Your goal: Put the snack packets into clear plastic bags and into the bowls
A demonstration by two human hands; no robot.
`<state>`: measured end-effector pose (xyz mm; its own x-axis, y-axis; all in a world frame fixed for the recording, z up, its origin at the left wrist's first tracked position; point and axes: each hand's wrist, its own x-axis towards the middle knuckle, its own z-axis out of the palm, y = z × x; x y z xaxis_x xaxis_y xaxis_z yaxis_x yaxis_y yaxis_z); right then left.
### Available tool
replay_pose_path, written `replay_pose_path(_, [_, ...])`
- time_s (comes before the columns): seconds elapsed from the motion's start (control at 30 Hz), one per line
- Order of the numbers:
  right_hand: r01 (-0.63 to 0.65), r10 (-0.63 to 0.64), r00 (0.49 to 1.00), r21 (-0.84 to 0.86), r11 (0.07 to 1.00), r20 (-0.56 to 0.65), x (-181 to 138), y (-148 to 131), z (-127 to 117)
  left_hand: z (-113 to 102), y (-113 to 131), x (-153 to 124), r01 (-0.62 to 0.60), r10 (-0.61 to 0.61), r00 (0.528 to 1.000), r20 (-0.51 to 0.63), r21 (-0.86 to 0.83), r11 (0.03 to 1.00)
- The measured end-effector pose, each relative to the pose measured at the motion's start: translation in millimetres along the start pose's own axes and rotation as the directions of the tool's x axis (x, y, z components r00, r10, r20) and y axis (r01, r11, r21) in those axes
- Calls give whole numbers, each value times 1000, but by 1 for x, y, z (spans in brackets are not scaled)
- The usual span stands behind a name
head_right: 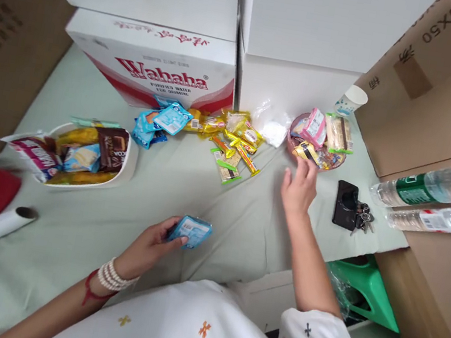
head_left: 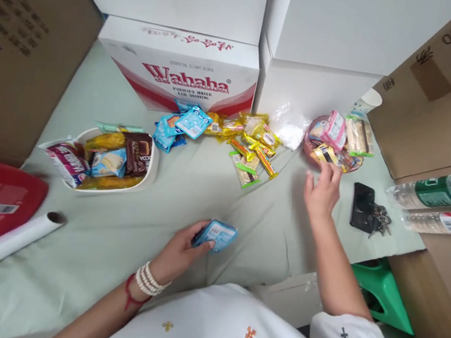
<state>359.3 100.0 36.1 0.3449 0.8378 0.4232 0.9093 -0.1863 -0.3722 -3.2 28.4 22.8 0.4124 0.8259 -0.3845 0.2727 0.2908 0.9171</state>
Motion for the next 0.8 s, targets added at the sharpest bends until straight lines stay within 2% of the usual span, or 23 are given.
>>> replay_pose_path(0.03, [-3,3,1000,-84,996,4,15,14,2,-3,0,-3,14,-16,999,-28,-59,998])
replay_pose_path(0.1, [38,-21,996,-195,980,92,36,39,3,-8,2,-7,14,-31,992,-119,-137,990])
replay_pose_path(0.2, [137,-89,972,-221,966,216,45,71,-7,-16,15,-8,33,-86,977,-196,-262,965])
replay_pose_path(0.27, [167,-127,968,-179,970,217,39,85,-22,-17,29,-3,52,-122,976,-179,-356,933])
replay_pose_path(0.33, [133,-116,983,-116,984,142,24,89,-41,-13,44,4,29,-105,980,-166,-406,914])
replay_pose_path(0.4, [50,-51,997,9,999,63,-1,75,-58,0,57,14,7,-65,991,-115,-444,896])
replay_pose_path(0.43, [6,-15,997,115,993,78,-16,61,-65,9,63,19,9,-46,997,-68,-468,884])
replay_pose_path(0.47, [-40,4,990,249,968,140,-34,44,-70,20,67,25,20,-29,1000,-11,-492,871])
replay_pose_path(0.53, [-190,-57,909,534,824,412,-71,5,-72,44,73,35,47,5,995,98,-520,853])
replay_pose_path(0.6, [-316,-105,856,674,668,506,-102,-30,-69,65,75,43,60,38,984,176,-520,852])
replay_pose_path(0.67, [-397,-68,837,687,609,543,-117,-49,-68,78,73,47,59,67,971,228,-504,861])
replay_pose_path(0.73, [-405,16,850,633,659,527,-110,-48,-72,81,69,47,35,79,972,220,-470,882])
replay_pose_path(0.8, [-299,83,913,515,804,400,-81,-33,-81,76,64,45,11,60,986,153,-430,903])
